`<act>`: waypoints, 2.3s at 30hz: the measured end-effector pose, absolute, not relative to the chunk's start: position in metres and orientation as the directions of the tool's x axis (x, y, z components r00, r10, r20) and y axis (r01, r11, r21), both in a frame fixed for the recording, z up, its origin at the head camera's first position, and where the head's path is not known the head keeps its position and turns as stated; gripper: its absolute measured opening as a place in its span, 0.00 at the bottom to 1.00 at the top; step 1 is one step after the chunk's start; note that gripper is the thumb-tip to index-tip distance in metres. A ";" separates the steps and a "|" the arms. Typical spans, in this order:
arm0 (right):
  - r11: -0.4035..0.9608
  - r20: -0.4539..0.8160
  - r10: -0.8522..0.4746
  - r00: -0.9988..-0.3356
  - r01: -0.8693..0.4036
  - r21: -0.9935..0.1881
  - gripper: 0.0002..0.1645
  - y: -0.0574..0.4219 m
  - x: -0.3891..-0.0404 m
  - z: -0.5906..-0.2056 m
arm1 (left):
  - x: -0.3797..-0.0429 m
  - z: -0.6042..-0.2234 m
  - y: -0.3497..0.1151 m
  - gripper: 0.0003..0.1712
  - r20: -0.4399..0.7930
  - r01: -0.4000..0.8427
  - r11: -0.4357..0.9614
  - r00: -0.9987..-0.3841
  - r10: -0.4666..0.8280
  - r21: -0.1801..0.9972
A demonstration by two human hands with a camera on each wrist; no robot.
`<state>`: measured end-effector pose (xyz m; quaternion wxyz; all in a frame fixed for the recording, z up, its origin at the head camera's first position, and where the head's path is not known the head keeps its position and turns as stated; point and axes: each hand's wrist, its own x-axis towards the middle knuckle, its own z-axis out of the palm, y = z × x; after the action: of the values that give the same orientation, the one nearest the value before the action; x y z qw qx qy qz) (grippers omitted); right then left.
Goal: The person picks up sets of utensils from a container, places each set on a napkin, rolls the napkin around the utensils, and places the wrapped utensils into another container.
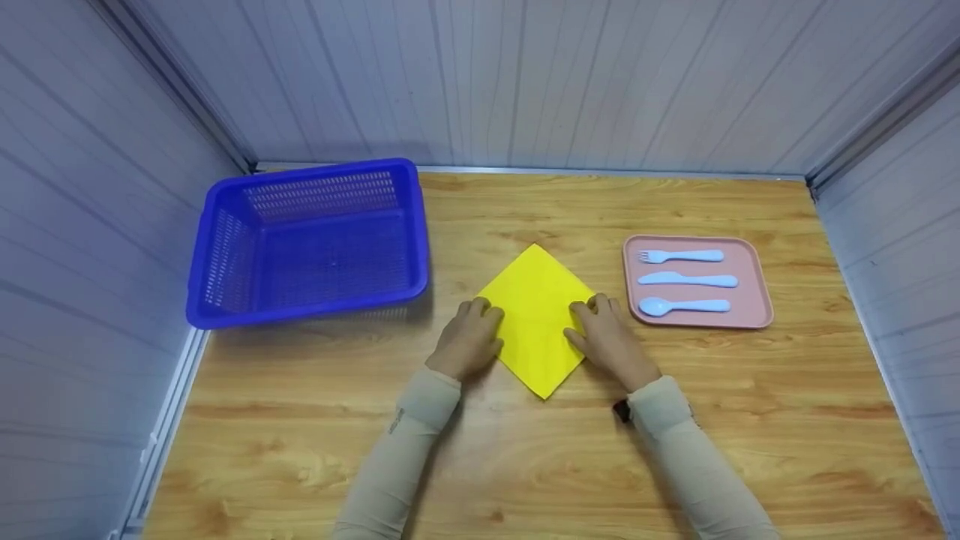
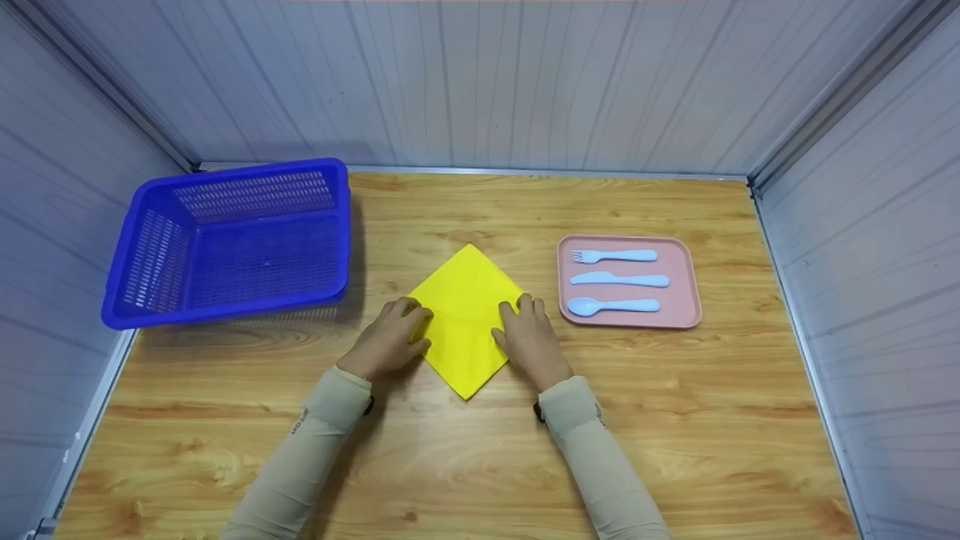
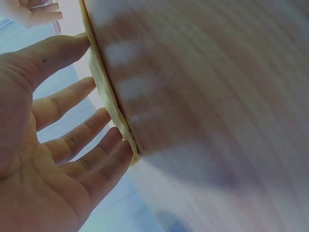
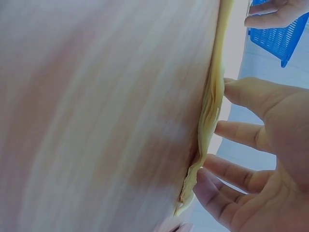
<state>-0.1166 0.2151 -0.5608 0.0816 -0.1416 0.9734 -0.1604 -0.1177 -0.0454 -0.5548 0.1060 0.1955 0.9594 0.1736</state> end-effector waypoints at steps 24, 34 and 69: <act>0.907 0.344 -0.300 -0.890 -0.378 -0.185 0.16 0.304 -0.130 -0.530 | -0.123 -0.526 0.050 0.21 0.121 0.623 0.715 -0.774 0.621 0.316; 0.937 0.306 -0.243 -0.921 -0.304 -0.172 0.13 0.350 -0.127 -0.542 | -0.113 -0.548 0.115 0.24 0.093 0.694 0.687 -0.715 0.693 0.217; 0.889 0.397 -0.313 -0.863 -0.413 -0.198 0.06 0.345 -0.140 -0.540 | -0.107 -0.551 0.092 0.26 0.059 0.649 0.745 -0.759 0.649 0.151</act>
<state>-0.1400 0.3452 -0.5397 -0.1803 -0.1902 0.9549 -0.1393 -0.1072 0.0918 -0.5510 -0.0012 0.3474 0.9342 0.0811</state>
